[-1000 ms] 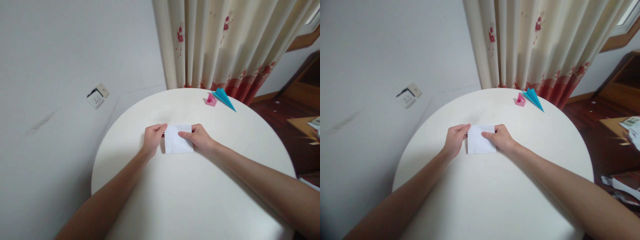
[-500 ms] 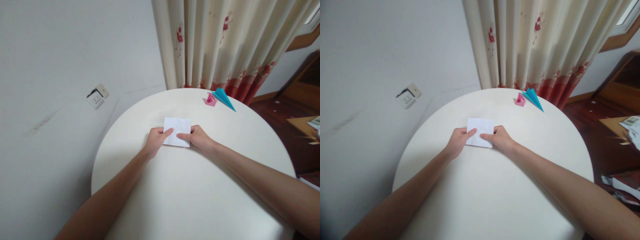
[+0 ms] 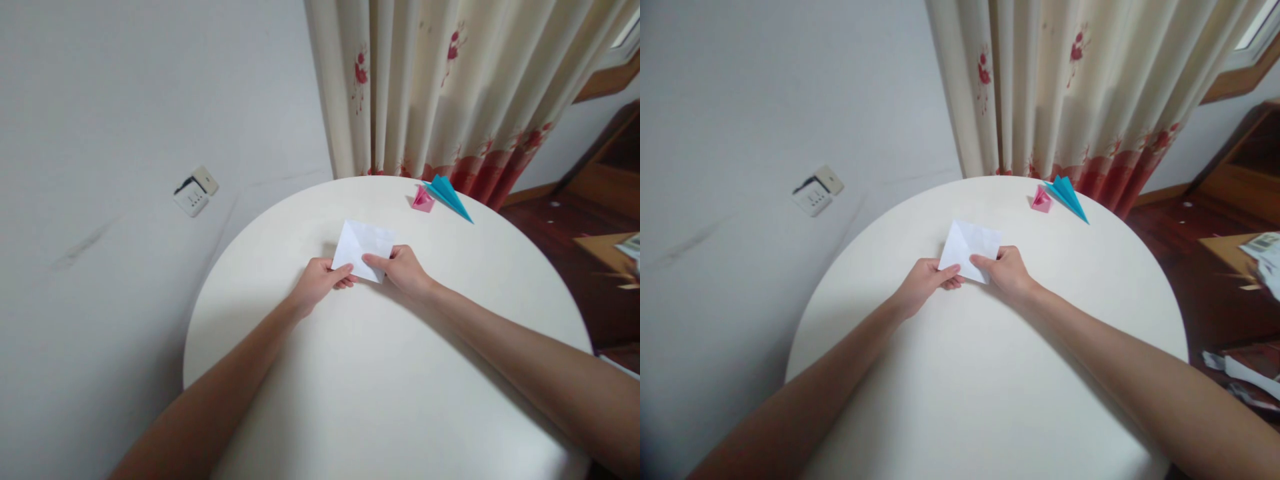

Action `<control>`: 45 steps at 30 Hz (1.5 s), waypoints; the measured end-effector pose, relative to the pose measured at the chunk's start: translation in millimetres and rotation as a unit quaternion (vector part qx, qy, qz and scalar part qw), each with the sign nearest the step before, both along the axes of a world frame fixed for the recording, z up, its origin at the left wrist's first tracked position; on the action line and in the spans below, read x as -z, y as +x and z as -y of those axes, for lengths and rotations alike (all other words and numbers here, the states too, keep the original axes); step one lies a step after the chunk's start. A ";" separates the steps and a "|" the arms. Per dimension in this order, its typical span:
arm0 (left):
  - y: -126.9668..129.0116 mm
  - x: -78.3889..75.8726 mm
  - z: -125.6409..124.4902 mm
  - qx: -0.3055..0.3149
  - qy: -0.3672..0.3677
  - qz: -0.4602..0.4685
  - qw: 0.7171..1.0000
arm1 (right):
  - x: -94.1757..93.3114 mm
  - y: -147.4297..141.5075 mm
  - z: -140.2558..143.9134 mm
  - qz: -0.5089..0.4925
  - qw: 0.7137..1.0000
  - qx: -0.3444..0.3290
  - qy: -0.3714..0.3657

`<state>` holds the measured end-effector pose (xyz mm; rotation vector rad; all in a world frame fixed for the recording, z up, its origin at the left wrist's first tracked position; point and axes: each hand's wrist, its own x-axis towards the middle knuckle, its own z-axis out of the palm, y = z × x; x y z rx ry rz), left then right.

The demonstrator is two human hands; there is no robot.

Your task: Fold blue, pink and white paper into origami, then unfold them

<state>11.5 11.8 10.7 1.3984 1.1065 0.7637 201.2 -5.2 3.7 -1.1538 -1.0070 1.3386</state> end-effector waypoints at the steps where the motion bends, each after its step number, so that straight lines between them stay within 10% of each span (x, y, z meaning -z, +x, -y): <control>1: -0.3 0.0 -0.4 -0.005 -0.003 0.010 1.000 | 0.1 0.0 0.5 0.004 1.000 -0.019 -0.003; 18: -0.5 5.0 -2.6 -0.136 0.031 0.112 0.984 | -1.5 0.4 5.4 0.132 0.977 -0.167 0.023; 32: 0.4 1.8 -1.1 -0.068 0.001 0.068 0.995 | 3.2 11.9 -12.7 0.081 0.987 0.109 0.084; 45: 2.1 4.8 2.2 -0.062 0.004 0.075 0.995 | 3.9 -0.1 -3.7 0.003 0.999 -0.047 0.025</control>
